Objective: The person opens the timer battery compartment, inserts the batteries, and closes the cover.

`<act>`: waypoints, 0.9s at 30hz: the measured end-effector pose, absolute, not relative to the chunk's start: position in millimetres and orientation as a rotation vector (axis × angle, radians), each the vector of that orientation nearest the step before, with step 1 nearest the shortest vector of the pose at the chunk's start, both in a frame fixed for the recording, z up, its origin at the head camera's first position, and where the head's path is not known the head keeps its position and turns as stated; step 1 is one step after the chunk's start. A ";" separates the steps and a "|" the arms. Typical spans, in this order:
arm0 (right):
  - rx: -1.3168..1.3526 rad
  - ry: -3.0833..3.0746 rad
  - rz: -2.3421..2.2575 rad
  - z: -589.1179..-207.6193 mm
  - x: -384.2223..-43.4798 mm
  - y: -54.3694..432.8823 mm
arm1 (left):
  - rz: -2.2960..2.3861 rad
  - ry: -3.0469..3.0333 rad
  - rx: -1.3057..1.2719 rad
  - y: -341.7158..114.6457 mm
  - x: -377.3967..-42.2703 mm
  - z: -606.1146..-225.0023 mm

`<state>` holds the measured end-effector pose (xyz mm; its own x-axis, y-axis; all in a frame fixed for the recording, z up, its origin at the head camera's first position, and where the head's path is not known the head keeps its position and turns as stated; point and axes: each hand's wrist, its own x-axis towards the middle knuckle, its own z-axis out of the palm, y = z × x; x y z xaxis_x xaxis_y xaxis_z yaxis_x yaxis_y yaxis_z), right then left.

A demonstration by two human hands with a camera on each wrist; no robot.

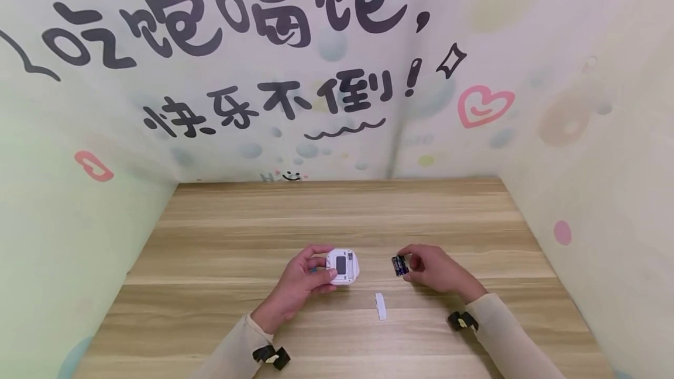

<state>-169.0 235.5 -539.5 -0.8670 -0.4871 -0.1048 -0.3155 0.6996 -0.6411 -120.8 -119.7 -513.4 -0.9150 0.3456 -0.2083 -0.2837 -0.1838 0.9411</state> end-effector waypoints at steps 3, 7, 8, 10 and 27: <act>-0.611 2.652 -0.907 -539.8 -169.4 234.4 | 2.141 1.689 0.080 -120.0 -120.2 -513.9; -0.570 2.654 -0.918 -538.7 -168.7 233.0 | 2.141 1.677 0.082 -119.8 -119.9 -515.6; -0.565 2.658 -0.923 -538.4 -168.3 232.7 | 2.142 1.673 0.080 -119.7 -119.8 -515.8; -0.554 2.664 -0.937 -537.2 -167.3 232.0 | 2.143 1.667 0.076 -119.6 -119.6 -516.2; -0.697 2.783 -1.047 -508.8 -158.7 214.8 | 2.142 1.662 0.089 -120.5 -119.6 -517.7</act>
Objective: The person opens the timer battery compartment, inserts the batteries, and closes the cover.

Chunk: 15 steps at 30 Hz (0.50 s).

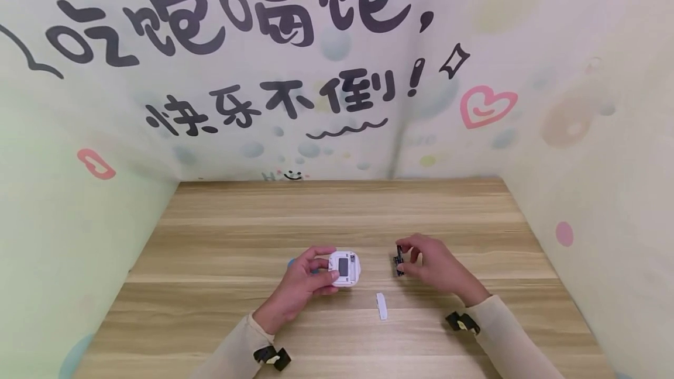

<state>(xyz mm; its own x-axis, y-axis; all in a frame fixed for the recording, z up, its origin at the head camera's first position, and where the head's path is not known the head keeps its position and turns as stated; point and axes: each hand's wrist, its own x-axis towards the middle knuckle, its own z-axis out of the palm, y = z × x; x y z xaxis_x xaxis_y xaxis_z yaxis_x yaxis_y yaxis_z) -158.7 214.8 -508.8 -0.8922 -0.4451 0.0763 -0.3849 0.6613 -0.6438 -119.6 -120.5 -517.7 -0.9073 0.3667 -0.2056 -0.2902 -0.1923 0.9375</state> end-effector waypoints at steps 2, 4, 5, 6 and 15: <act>-0.738 2.813 -1.065 -504.8 -156.6 212.0 | 2.140 1.659 0.089 -119.7 -119.3 -516.9; -0.784 2.836 -1.090 -501.3 -154.6 209.5 | 2.137 1.656 0.085 -119.3 -118.8 -515.9; -0.803 2.846 -1.101 -499.7 -153.5 208.0 | 2.135 1.654 0.083 -119.0 -118.9 -515.7; -0.816 2.854 -1.111 -498.4 -152.3 206.5 | 2.134 1.653 0.080 -118.9 -118.7 -515.3; -0.920 2.855 -1.190 -491.3 -144.8 188.8 | 2.130 1.644 0.085 -114.6 -117.7 -512.8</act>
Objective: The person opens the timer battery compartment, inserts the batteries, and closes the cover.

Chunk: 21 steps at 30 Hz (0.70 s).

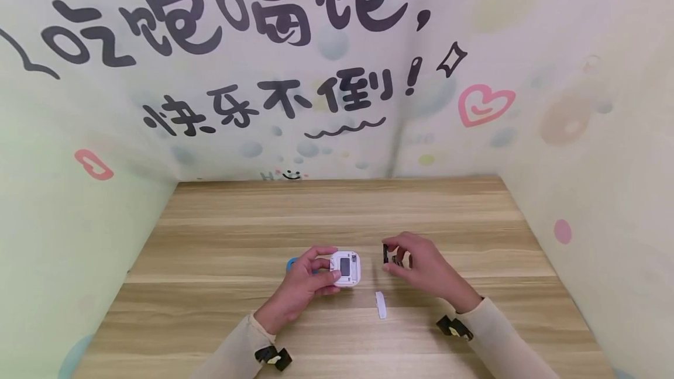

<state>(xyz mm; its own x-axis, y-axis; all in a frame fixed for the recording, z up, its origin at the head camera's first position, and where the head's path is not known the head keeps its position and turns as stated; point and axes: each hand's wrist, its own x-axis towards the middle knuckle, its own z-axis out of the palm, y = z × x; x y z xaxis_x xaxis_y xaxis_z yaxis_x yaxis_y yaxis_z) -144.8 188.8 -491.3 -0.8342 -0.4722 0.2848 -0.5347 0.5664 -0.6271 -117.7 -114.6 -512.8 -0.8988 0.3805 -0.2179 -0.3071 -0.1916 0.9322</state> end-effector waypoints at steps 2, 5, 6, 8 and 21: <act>0.893 -2.690 1.144 -489.1 -142.9 183.8 | 2.131 1.639 0.086 -113.8 -117.6 -512.6; 0.912 -2.679 1.179 -486.0 -138.3 176.7 | 2.129 1.634 0.082 -112.8 -117.3 -511.8; 0.920 -2.675 1.186 -485.5 -136.7 174.4 | 2.130 1.631 0.079 -112.4 -117.3 -511.4; 0.933 -2.667 1.198 -484.3 -133.4 170.0 | 2.131 1.631 0.080 -111.6 -116.7 -510.3; 1.027 -2.642 1.178 -481.9 -117.7 150.9 | 2.104 1.647 0.101 -104.5 -113.7 -502.5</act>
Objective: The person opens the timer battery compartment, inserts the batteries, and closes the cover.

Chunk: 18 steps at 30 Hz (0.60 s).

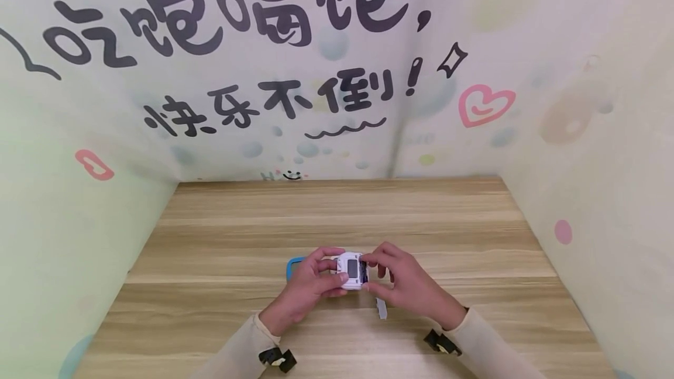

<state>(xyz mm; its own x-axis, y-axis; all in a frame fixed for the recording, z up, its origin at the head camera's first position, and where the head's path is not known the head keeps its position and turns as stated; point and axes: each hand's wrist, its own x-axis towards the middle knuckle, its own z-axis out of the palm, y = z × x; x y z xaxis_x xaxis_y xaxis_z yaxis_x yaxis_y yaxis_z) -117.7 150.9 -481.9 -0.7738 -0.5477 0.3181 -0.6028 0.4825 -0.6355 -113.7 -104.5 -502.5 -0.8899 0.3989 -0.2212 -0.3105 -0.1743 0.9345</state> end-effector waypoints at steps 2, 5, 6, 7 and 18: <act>1.036 -2.642 1.162 -481.3 -115.9 149.6 | 2.101 1.645 0.108 -104.5 -113.9 -502.7; 1.050 -2.625 1.139 -481.7 -114.0 148.1 | 2.097 1.645 0.111 -104.6 -114.2 -503.5; 1.053 -2.616 1.136 -481.8 -113.4 147.7 | 2.096 1.646 0.112 -104.7 -114.4 -503.9; 1.053 -2.607 1.134 -482.0 -112.9 147.3 | 2.094 1.648 0.111 -104.8 -114.4 -504.2; 1.008 -2.587 1.128 -486.6 -111.9 147.7 | 2.096 1.633 0.114 -106.0 -114.0 -503.8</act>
